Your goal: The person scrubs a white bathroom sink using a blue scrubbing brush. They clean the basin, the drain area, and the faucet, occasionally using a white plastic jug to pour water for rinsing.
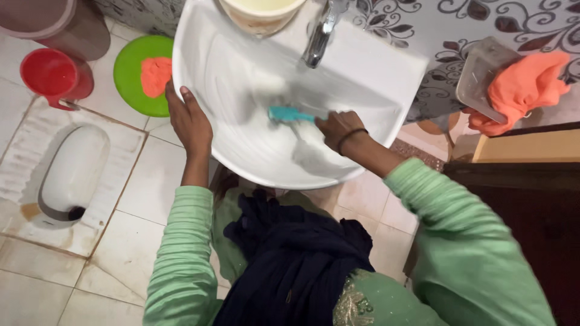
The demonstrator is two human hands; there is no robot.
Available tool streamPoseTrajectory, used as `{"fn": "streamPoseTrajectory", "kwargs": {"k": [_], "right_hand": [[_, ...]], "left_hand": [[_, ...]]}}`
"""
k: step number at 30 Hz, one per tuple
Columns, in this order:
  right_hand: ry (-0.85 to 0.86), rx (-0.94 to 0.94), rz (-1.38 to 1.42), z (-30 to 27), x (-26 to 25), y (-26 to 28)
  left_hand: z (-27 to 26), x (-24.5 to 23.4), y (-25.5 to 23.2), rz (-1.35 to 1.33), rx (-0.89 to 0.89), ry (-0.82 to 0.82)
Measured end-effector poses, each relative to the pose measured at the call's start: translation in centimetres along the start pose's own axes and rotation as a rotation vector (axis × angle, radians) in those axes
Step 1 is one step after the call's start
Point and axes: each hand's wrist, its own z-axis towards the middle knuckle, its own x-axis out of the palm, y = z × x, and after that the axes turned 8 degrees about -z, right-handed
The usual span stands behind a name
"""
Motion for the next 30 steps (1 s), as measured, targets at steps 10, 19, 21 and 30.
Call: {"fn": "streamPoseTrajectory", "kwargs": {"k": [10, 19, 21, 30], "right_hand": [[-0.049, -0.046, 0.034, 0.3, 2.7, 2.8], [0.206, -0.071, 0.063, 1.6, 1.4, -0.6], [0.375, 0.013, -0.065, -0.7, 0.5, -4.0], [-0.403, 0.090, 0.338, 9.5, 6.2, 2.4]], "left_hand": [[0.1, 0.2, -0.1, -0.002, -0.015, -0.008], [0.1, 0.2, -0.3, 0.057, -0.005, -0.015], [0.2, 0.1, -0.3, 0.055, 0.012, -0.015], [0.1, 0.0, -1.4, 0.029, 0.011, -0.008]]}}
